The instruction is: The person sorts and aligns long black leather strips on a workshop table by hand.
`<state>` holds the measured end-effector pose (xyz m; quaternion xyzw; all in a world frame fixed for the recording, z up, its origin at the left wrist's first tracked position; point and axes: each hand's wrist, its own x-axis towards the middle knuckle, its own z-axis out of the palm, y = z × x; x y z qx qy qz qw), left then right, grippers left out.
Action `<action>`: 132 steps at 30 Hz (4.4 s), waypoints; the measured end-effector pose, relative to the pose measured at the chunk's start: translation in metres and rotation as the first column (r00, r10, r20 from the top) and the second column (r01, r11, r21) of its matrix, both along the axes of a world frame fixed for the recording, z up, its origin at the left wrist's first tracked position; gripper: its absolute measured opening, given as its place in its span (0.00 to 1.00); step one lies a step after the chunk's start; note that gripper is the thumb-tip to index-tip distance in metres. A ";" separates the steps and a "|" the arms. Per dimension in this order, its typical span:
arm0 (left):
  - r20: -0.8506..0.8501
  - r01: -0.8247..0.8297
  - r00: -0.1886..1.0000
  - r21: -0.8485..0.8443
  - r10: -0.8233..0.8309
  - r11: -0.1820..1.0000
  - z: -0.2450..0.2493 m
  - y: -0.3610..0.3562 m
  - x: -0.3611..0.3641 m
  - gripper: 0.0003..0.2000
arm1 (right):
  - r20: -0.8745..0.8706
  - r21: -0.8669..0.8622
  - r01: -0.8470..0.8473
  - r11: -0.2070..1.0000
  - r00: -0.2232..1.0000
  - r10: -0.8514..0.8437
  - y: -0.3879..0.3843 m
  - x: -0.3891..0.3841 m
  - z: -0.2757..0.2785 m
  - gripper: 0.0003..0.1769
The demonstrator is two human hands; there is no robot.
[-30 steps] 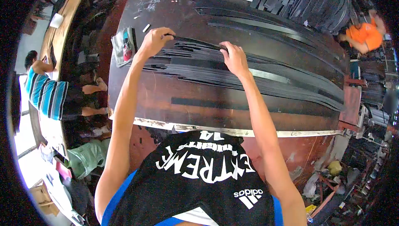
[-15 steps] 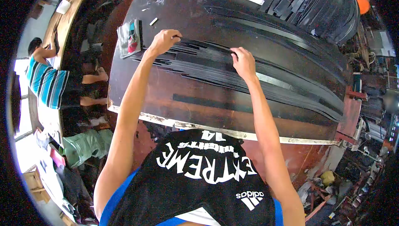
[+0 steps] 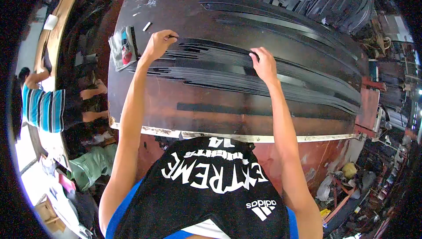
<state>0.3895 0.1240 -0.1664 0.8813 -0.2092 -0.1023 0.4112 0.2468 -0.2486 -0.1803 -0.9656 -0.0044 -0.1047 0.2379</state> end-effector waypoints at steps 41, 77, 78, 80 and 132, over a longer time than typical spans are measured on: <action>0.469 0.107 0.859 0.226 -0.204 0.968 -0.014 -0.056 -0.007 0.07 | 0.124 -0.048 0.084 0.995 0.989 -0.078 -0.041 -0.023 -0.011 0.12; 0.573 0.126 0.760 0.335 -0.308 0.934 -0.030 -0.046 -0.024 0.18 | 0.017 -0.284 -0.034 0.958 0.999 0.040 -0.057 -0.043 -0.036 0.24; 0.605 0.114 0.738 0.325 -0.299 0.939 -0.030 -0.046 -0.024 0.18 | 0.015 -0.280 -0.044 0.959 0.999 0.051 -0.056 -0.043 -0.037 0.24; 0.631 0.097 0.723 0.309 -0.280 0.946 -0.029 -0.047 -0.024 0.18 | -0.007 -0.269 -0.026 0.963 1.000 0.025 -0.056 -0.043 -0.037 0.24; 0.520 -0.170 0.853 0.193 0.046 0.966 -0.024 0.060 -0.079 0.10 | -0.026 -0.304 -0.247 0.920 0.968 0.251 0.058 -0.015 -0.035 0.30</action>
